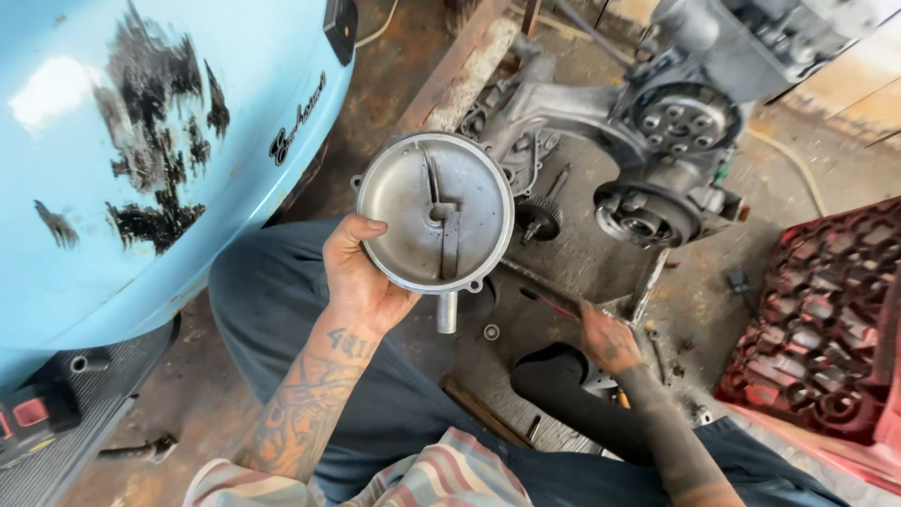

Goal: Cleaning a motorcycle engine component using a toothbrush after working on the main engine block.

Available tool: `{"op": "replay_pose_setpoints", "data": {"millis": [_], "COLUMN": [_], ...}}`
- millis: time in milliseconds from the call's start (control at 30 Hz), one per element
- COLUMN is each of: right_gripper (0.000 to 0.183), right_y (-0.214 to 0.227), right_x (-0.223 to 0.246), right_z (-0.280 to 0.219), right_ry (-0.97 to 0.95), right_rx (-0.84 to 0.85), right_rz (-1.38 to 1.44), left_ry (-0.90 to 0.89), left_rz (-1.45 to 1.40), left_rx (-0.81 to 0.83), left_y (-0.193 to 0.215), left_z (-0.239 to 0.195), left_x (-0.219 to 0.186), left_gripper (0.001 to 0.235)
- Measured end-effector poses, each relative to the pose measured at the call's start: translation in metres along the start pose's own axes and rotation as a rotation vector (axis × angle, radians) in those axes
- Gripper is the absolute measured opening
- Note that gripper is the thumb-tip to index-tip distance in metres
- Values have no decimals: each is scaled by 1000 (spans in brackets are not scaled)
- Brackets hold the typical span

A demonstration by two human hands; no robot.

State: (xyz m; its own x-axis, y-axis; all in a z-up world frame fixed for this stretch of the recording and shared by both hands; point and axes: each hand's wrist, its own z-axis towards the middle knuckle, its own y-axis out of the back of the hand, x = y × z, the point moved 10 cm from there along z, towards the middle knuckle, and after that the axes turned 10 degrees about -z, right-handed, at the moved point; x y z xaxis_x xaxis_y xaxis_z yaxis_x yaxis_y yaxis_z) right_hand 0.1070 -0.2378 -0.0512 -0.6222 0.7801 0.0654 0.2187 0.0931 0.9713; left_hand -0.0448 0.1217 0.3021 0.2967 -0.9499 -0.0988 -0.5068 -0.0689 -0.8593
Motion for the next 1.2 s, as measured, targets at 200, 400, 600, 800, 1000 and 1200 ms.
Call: {"op": "replay_pose_setpoints", "data": {"millis": [200, 400, 600, 800, 1000, 1200], "right_gripper": [32, 30, 29, 11, 11, 29], "right_y": [146, 209, 268, 311, 367, 408], "right_x": [-20, -19, 15, 21, 45, 64], "right_z": [-79, -130, -155, -184, -176, -119], "right_ry": [-250, -146, 156, -174, -110, 44], "right_rx": [-134, -482, -595, -727, -823, -1001], "right_rz": [653, 1319, 1645, 1581, 1508, 1359], "left_ry": [199, 406, 563, 549, 636, 440], "left_rz": [64, 158, 228, 100, -102, -12], "left_rx": [229, 467, 563, 582, 572, 529], "left_y": [5, -17, -58, -61, -85, -156], "left_z": [-10, -37, -74, -52, -15, 14], "left_x": [31, 68, 118, 132, 146, 135], "left_gripper": [50, 52, 49, 76, 93, 61]}}
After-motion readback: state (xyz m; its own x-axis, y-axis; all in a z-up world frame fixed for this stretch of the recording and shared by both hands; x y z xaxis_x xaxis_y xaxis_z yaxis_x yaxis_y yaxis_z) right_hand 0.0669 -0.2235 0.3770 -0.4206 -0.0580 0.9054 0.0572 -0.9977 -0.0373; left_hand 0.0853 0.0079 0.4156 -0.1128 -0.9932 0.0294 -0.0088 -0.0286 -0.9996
